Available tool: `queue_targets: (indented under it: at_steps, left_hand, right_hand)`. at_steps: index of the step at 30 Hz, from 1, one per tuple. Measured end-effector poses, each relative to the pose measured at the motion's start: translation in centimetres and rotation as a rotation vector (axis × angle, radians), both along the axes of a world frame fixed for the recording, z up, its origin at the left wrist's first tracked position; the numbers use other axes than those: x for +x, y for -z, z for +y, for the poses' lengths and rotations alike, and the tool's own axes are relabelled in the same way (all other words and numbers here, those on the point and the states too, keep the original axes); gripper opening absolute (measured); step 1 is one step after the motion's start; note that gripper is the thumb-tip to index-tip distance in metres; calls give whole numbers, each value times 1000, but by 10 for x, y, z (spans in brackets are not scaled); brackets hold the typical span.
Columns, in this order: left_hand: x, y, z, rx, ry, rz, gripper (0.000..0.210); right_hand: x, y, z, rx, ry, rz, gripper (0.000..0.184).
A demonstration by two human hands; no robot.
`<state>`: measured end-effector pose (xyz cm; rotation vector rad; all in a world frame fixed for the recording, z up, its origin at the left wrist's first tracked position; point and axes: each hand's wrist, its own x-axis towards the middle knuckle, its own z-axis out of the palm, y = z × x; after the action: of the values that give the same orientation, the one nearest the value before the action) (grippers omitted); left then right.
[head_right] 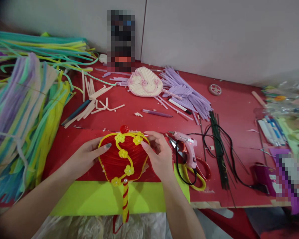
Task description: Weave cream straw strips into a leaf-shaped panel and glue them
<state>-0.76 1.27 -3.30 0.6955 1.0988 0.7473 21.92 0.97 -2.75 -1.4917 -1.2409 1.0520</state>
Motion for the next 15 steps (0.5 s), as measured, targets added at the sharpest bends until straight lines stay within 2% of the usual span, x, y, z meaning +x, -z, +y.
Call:
queue_targets:
  at_steps: [5, 9, 12, 15]
  left_hand:
    - [-2, 0, 1, 92, 37, 88, 46]
    - [-2, -2, 1, 99, 24, 100, 44]
    - [1, -2, -1, 65, -36, 78, 41]
    - [5, -3, -2, -32, -160, -10, 41]
  right_hand:
    - [2, -2, 1, -58, -64, 33, 29]
    - [6, -3, 2, -169, -220, 84, 31]
    - [6, -2, 2, -283, -320, 137, 38]
    - [4, -1, 1, -315, -333, 238, 38]
